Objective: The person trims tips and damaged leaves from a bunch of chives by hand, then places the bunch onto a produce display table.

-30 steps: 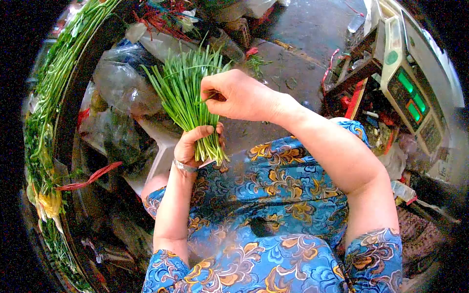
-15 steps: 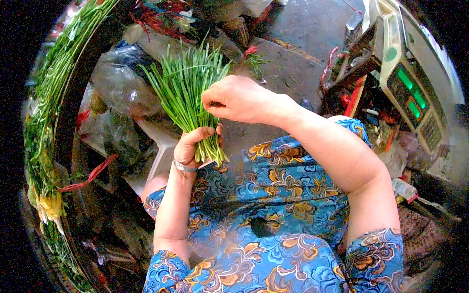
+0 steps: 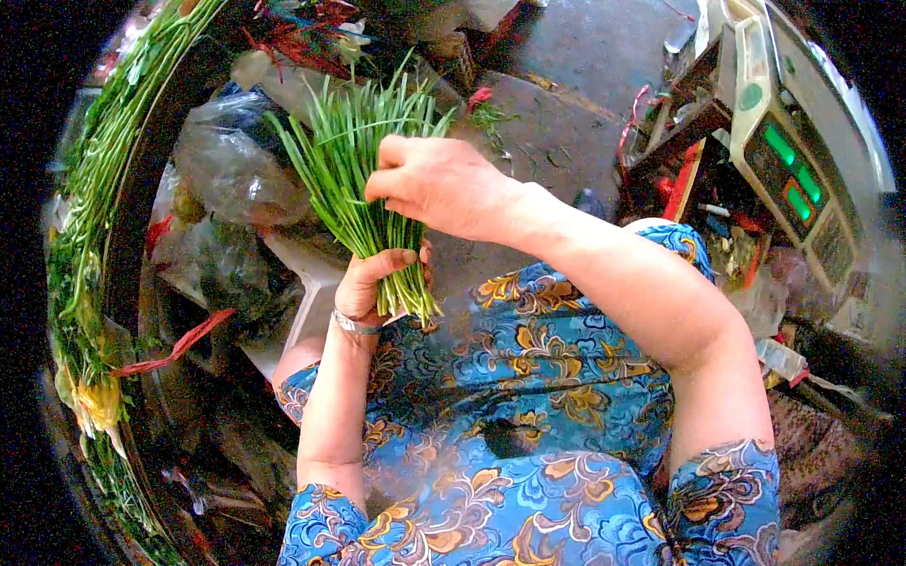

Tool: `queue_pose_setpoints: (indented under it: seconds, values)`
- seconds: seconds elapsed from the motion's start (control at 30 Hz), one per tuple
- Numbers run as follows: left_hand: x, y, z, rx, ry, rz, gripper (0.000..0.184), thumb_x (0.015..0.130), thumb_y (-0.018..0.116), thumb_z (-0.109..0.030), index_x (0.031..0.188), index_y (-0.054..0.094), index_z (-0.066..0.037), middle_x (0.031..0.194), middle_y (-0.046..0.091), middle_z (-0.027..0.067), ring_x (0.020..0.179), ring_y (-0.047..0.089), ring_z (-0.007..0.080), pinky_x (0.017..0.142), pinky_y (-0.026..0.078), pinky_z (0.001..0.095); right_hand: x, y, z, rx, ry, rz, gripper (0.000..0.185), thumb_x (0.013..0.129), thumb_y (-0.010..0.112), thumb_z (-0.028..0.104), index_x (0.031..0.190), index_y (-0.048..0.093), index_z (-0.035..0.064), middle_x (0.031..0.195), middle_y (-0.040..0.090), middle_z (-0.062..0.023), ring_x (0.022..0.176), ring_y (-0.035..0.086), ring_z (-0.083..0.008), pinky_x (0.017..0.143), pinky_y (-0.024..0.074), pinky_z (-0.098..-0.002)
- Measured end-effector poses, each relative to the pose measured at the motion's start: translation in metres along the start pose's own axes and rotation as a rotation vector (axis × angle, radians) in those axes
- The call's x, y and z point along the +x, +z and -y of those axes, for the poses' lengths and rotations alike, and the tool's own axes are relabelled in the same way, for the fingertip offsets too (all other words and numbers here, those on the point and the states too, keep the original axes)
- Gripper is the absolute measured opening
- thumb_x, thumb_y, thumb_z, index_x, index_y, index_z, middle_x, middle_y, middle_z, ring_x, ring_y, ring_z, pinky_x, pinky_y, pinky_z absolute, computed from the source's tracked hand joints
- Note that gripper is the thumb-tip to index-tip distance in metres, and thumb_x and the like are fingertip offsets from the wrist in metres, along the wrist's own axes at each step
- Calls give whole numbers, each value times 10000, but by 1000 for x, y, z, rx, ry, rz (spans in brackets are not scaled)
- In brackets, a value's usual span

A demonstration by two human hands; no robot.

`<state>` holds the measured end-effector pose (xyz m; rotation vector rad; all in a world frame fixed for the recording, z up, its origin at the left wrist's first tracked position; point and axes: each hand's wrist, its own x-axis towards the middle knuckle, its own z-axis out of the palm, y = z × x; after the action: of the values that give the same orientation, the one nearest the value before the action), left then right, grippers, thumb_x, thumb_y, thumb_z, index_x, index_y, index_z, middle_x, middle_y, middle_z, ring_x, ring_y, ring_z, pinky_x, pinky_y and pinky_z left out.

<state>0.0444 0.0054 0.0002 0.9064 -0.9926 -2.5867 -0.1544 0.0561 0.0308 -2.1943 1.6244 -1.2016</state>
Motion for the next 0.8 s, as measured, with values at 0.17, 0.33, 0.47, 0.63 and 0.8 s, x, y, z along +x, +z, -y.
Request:
queue_pose_setpoints:
  seconds: [0.17, 0.33, 0.47, 0.63, 0.8]
  values:
    - [-1, 5, -1, 8, -7, -6, 401, 785, 669, -31, 1161, 535, 9, 937, 656, 137, 743, 658, 245, 667, 581, 376, 3, -1, 0, -204, -95, 64, 60, 796, 582, 131, 834, 610, 94, 861, 561, -98, 819, 636, -308, 704, 525, -403]
    - [3, -6, 2, 17, -19, 29, 353, 803, 658, -53, 1132, 555, 20, 948, 658, 135, 762, 664, 248, 678, 580, 379, 1, -2, 4, -147, -87, 86, 87, 811, 570, 119, 878, 576, 63, 858, 566, -119, 823, 634, -322, 716, 522, -412]
    - [3, -9, -1, -48, 19, -33, 355, 816, 649, -45, 1149, 546, 19, 941, 661, 129, 769, 666, 248, 687, 583, 389, -4, 0, 5, -98, 13, 152, 81, 841, 571, 108, 901, 565, 54, 889, 581, -135, 834, 632, -337, 717, 521, -417]
    - [-2, 4, -7, -5, 20, -69, 410, 768, 672, -18, 1157, 545, -18, 897, 662, 117, 712, 666, 227, 649, 584, 352, -4, 4, 3, 18, 169, 42, 99, 897, 576, 140, 949, 586, 56, 918, 603, -136, 871, 631, -346, 718, 514, -430]
    - [-1, 3, -5, -14, 14, -58, 401, 771, 669, -14, 1154, 549, -21, 891, 665, 121, 712, 669, 229, 651, 585, 348, -3, 2, 0, 119, 108, 84, 112, 893, 587, 155, 958, 620, 69, 900, 600, -134, 866, 623, -349, 724, 506, -447]
